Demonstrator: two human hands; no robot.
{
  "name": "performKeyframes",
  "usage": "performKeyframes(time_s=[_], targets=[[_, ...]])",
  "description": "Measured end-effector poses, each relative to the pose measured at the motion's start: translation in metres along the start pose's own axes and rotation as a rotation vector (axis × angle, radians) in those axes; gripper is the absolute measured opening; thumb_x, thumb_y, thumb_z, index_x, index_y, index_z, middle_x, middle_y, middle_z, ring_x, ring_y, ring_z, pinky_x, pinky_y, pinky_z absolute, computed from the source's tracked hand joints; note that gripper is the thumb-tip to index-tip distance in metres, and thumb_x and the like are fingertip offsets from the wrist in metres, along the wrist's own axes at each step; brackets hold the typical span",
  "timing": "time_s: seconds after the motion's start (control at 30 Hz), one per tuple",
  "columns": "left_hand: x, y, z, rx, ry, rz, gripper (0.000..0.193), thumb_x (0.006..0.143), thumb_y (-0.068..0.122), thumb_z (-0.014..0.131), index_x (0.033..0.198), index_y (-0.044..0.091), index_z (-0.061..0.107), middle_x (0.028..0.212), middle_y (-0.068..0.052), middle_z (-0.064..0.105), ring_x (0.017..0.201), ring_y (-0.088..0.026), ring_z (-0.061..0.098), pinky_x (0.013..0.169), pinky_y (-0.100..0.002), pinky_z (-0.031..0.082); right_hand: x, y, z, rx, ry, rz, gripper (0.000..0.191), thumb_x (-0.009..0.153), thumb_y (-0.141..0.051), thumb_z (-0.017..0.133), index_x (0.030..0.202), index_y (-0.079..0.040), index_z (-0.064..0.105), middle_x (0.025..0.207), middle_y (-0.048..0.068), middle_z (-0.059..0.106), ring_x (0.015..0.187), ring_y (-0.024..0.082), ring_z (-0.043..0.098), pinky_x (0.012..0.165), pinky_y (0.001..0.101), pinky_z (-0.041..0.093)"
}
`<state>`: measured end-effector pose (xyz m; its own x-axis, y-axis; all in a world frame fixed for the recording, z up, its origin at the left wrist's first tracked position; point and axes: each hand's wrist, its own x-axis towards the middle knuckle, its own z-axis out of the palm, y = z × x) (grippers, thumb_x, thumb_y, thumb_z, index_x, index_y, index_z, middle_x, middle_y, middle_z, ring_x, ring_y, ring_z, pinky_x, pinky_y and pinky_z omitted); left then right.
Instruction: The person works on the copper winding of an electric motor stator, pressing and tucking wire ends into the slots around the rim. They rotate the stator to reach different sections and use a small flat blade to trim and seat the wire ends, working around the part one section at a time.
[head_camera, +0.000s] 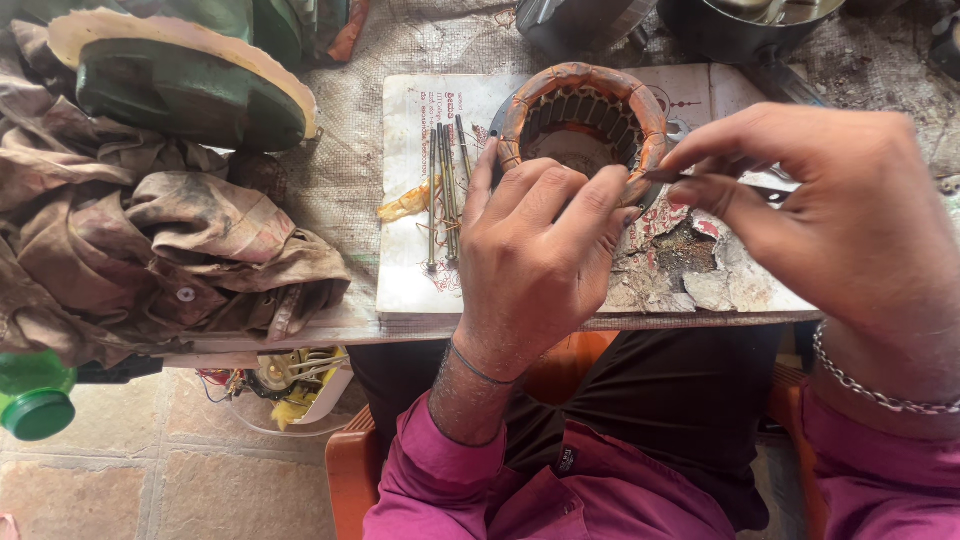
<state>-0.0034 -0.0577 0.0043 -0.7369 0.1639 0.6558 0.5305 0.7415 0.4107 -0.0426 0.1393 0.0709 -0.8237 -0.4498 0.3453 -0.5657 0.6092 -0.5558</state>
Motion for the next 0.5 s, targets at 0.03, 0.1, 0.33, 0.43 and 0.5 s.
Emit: performKeyframes(time_s=[0.03,0.1,0.33,0.43,0.5], targets=[[0.000,0.001,-0.001,0.009,-0.003,0.001,0.029,0.095,0.017,0.076,0.123,0.012,0.071,0.100,-0.001,0.064,0.110,-0.022,0.065,0.119,-0.056,0.039,0.000,0.000,-0.001,-0.026,0.019,-0.027,0.023,0.083,-0.004,0.081,0.105,0.000,0.074,0.095,0.014,0.074,0.081,0.021,0.073,0.069,0.0307,0.054],[0.000,0.002,-0.002,0.032,-0.003,0.005,0.027,0.094,0.017,0.076,0.121,0.013,0.071,0.099,-0.001,0.063,0.109,-0.022,0.065,0.118,-0.055,0.039,0.000,0.002,-0.003,-0.083,0.000,0.004,0.023,0.084,-0.003,0.081,0.106,0.001,0.075,0.093,0.015,0.074,0.078,0.022,0.072,0.067,0.0315,0.053],[0.003,0.003,0.004,0.029,0.044,-0.058,0.012,0.103,0.022,0.074,0.106,0.012,0.068,0.093,0.000,0.063,0.101,-0.020,0.065,0.113,-0.050,0.040,-0.004,0.009,-0.005,-0.087,0.021,0.064,0.017,0.090,-0.004,0.079,0.105,0.001,0.073,0.091,0.014,0.074,0.081,0.021,0.073,0.068,0.0313,0.052],[0.002,0.004,0.007,0.022,0.053,-0.083,0.010,0.105,0.021,0.073,0.106,0.012,0.068,0.094,0.001,0.063,0.098,-0.018,0.065,0.113,-0.049,0.041,-0.005,0.012,-0.005,-0.126,-0.008,0.065,0.018,0.090,-0.002,0.078,0.105,0.004,0.070,0.091,0.016,0.074,0.081,0.023,0.074,0.069,0.0333,0.054],[0.003,0.003,0.006,-0.006,0.041,-0.091,0.010,0.105,0.021,0.073,0.106,0.012,0.067,0.095,0.001,0.064,0.098,-0.019,0.065,0.114,-0.049,0.040,-0.005,0.014,-0.004,-0.052,-0.026,0.041,0.015,0.094,0.001,0.069,0.108,0.004,0.064,0.091,0.015,0.073,0.085,0.022,0.074,0.071,0.0326,0.055]])
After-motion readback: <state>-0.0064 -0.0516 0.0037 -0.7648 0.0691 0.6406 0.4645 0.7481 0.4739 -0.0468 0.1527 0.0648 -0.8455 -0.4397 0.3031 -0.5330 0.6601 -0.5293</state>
